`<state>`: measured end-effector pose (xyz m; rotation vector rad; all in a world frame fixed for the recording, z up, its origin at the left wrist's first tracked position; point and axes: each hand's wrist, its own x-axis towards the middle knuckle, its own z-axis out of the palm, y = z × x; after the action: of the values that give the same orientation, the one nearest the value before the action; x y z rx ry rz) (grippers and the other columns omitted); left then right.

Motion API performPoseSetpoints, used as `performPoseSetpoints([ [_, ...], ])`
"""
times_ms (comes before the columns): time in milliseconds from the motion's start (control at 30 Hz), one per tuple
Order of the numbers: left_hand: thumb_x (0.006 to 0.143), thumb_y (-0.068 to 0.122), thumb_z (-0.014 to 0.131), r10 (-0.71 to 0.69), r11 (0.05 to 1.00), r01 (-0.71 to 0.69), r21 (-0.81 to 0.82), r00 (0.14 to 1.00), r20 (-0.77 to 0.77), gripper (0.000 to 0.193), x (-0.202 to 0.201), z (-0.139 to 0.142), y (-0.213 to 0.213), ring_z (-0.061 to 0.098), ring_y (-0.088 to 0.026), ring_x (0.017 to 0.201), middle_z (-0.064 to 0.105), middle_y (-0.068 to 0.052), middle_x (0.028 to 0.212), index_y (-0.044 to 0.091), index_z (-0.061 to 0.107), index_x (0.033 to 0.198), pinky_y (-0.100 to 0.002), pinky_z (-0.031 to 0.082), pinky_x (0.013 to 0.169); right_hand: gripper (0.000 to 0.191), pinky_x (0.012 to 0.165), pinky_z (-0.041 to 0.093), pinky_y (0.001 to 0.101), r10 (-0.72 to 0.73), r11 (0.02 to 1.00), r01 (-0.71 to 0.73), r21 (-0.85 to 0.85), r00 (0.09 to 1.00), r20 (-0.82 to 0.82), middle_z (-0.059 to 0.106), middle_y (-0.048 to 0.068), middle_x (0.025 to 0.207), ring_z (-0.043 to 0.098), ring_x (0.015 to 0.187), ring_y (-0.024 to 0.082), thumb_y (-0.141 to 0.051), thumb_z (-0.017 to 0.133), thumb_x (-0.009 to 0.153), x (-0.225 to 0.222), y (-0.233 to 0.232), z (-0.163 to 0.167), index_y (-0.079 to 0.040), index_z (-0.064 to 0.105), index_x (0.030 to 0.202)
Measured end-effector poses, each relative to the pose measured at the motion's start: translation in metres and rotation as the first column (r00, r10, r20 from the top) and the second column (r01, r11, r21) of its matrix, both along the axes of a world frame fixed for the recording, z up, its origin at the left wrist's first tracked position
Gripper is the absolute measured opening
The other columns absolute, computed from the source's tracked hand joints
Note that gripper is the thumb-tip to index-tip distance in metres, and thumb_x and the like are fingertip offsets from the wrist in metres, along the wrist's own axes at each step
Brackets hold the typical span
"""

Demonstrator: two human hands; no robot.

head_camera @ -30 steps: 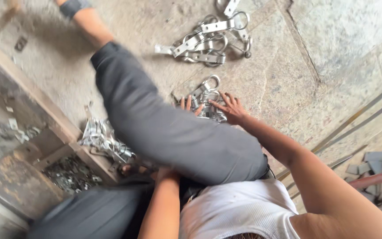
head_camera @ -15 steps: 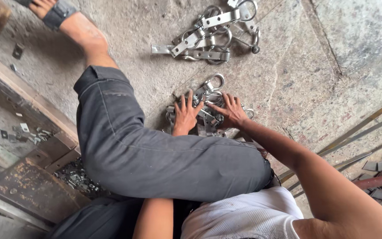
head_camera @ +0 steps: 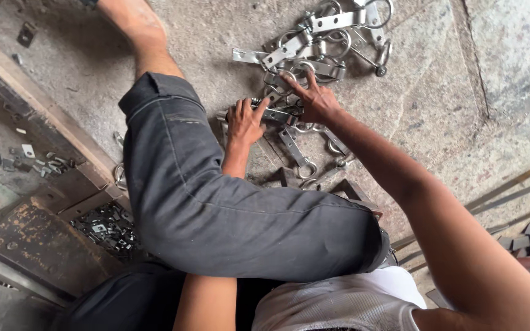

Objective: The person sits on the floor and operates a manual metal press machine. They repeatedly place metal hooks into the press, pull a lever to stamp or shape the metal, and then remove the finished pieces, which accumulate in a pile on the floor.

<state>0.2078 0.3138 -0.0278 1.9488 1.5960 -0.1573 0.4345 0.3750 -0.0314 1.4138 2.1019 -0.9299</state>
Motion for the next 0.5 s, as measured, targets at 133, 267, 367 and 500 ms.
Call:
performPoseSetpoints([
  [133, 0.075, 0.029, 0.087, 0.013, 1.0, -0.014, 0.012, 0.998, 0.053, 0.084, -0.018, -0.002, 0.014, 0.055, -0.035, 0.124, 0.062, -0.015, 0.129, 0.034, 0.049, 0.149, -0.052, 0.041, 0.107, 0.114, 0.077, 0.063, 0.046, 0.02, 1.0, -0.018, 0.014, 0.996, -0.09, 0.039, 0.025, 0.147, 0.071, 0.095, 0.04, -0.034, 0.09, 0.07, -0.013, -0.001, 0.009, -0.046, 0.025, 0.162],
  [267, 0.075, 0.03, 0.087, 0.059, 0.993, -0.053, -0.108, 0.997, 0.049, 0.084, -0.05, 0.003, 0.003, 0.055, -0.036, 0.124, 0.059, -0.017, 0.13, 0.031, 0.047, 0.149, -0.052, 0.041, 0.107, 0.097, 0.089, 0.061, 0.0471, -0.013, 0.999, 0.003, -0.041, 0.966, -0.258, 0.052, 0.014, 0.137, 0.069, 0.105, 0.039, -0.047, 0.091, 0.075, -0.035, -0.016, -0.002, -0.045, 0.037, 0.156],
  [367, 0.075, 0.032, 0.087, 0.144, 0.969, -0.147, -0.2, 0.989, -0.03, 0.086, -0.086, 0.015, -0.016, 0.052, -0.037, 0.127, 0.054, -0.016, 0.134, 0.031, 0.045, 0.15, -0.054, 0.039, 0.108, 0.101, 0.081, 0.062, 0.0449, 0.0, 0.985, -0.039, -0.167, 0.975, -0.223, 0.047, 0.017, 0.137, 0.064, 0.108, 0.039, -0.056, 0.094, 0.072, -0.077, -0.033, -0.012, -0.039, 0.034, 0.151],
  [500, 0.074, 0.034, 0.087, 0.213, 0.943, -0.238, -0.233, 0.969, -0.126, 0.09, -0.122, 0.029, -0.034, 0.048, -0.038, 0.13, 0.047, -0.016, 0.139, 0.031, 0.041, 0.151, -0.056, 0.038, 0.108, 0.093, 0.084, 0.065, 0.0419, 0.006, 0.956, -0.11, -0.271, 0.933, -0.359, 0.031, 0.021, 0.166, 0.064, 0.119, 0.034, -0.024, 0.079, 0.078, -0.154, -0.07, -0.01, -0.04, 0.036, 0.159],
])
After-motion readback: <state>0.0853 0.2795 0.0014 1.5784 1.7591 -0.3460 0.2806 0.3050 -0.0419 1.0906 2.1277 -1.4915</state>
